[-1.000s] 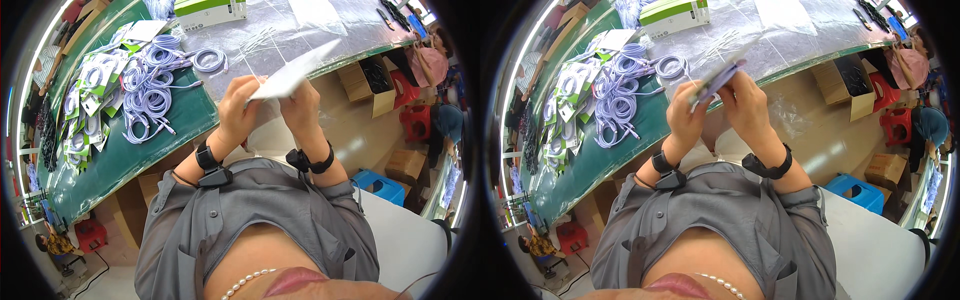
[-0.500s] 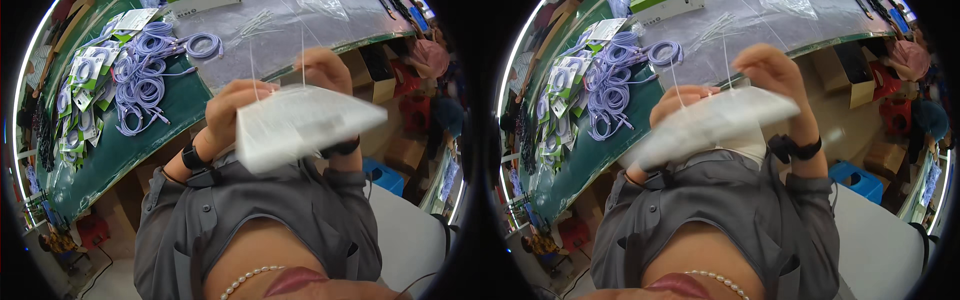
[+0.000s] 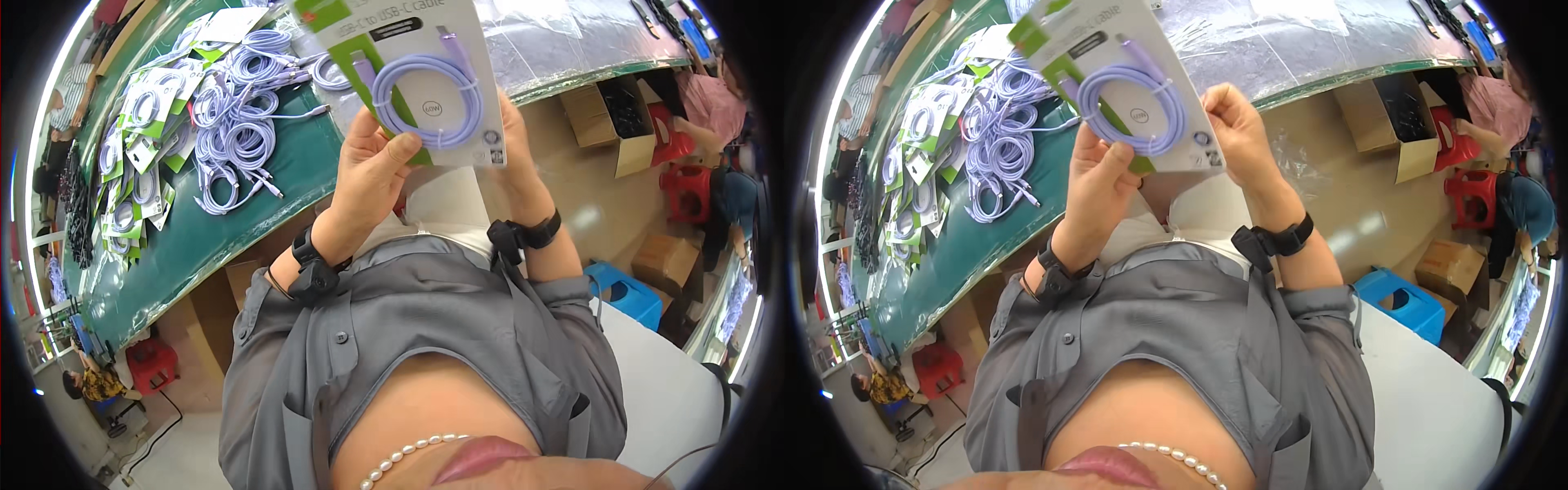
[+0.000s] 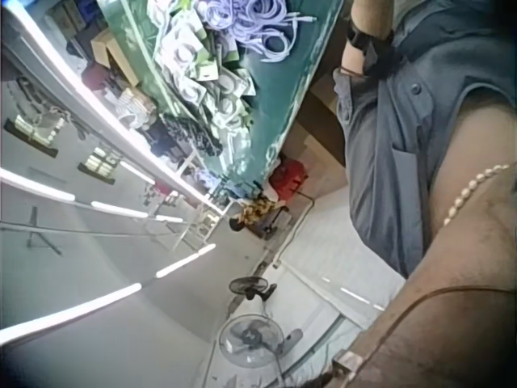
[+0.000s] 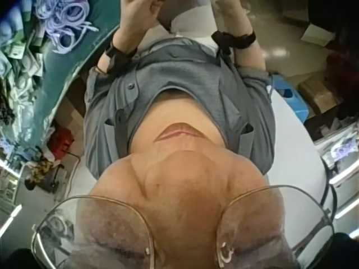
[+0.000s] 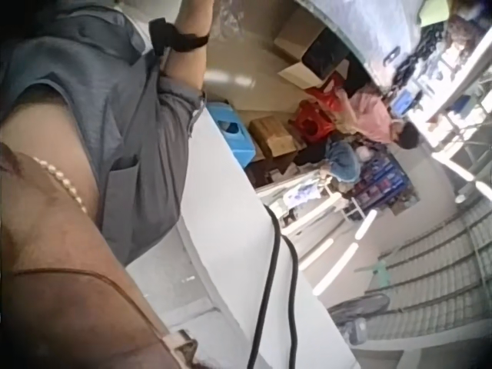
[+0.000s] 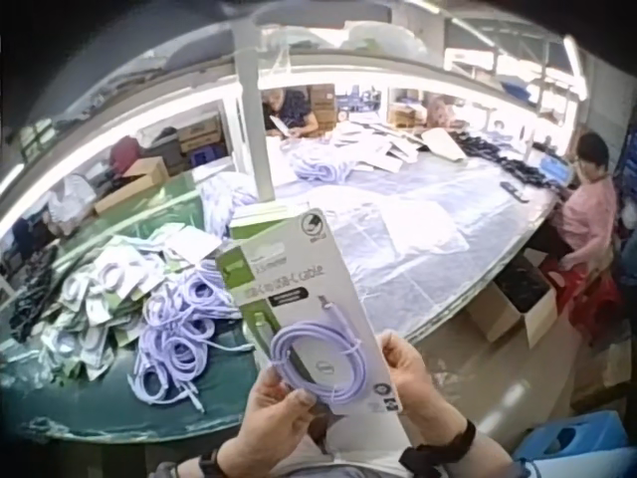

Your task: The person picks up a cardboard backing and a coiled cable, aligns them, and threads a plastic tie through the backing and around the cable. They pull the tie tight to secure the cable, turn the assembly over to check the back, and then set it aside.

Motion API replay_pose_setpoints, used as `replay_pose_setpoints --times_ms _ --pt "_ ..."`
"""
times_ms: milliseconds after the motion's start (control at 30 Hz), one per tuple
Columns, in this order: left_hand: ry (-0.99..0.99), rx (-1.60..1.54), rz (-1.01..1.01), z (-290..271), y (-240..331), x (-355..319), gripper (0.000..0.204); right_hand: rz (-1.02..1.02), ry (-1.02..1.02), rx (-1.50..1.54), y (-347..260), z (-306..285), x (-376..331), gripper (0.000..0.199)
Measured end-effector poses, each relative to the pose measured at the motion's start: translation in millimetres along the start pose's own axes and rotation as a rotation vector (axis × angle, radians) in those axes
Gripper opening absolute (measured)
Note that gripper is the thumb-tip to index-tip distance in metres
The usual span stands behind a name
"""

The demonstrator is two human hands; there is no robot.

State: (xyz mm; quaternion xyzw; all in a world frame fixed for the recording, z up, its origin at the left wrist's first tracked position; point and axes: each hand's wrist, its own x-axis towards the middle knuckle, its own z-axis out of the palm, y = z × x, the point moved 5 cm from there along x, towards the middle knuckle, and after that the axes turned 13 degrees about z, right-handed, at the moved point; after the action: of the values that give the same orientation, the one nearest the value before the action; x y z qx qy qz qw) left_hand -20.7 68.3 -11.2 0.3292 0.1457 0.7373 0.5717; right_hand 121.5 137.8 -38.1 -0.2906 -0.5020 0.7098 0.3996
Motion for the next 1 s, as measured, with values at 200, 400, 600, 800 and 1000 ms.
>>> replay_pose_setpoints --times_ms 200,400,600,800,1000 --pt "0.091 0.064 -0.053 -6 9 20 0.036 0.154 0.079 0.285 21 -6 2 0.018" --pt "0.149 0.021 -0.114 -24 4 13 0.033 -0.054 0.000 -0.126 -21 24 12 0.036" --pt "0.191 -0.019 -0.082 -30 20 5 0.033 -0.485 0.022 -0.836 -28 47 19 0.044" --pt "0.236 0.170 0.087 -101 79 32 0.026 -0.595 -0.039 -0.875 -8 67 71 0.024" --pt "0.492 0.357 0.251 -208 226 91 0.034 -0.149 0.011 -0.722 24 50 93 0.006"
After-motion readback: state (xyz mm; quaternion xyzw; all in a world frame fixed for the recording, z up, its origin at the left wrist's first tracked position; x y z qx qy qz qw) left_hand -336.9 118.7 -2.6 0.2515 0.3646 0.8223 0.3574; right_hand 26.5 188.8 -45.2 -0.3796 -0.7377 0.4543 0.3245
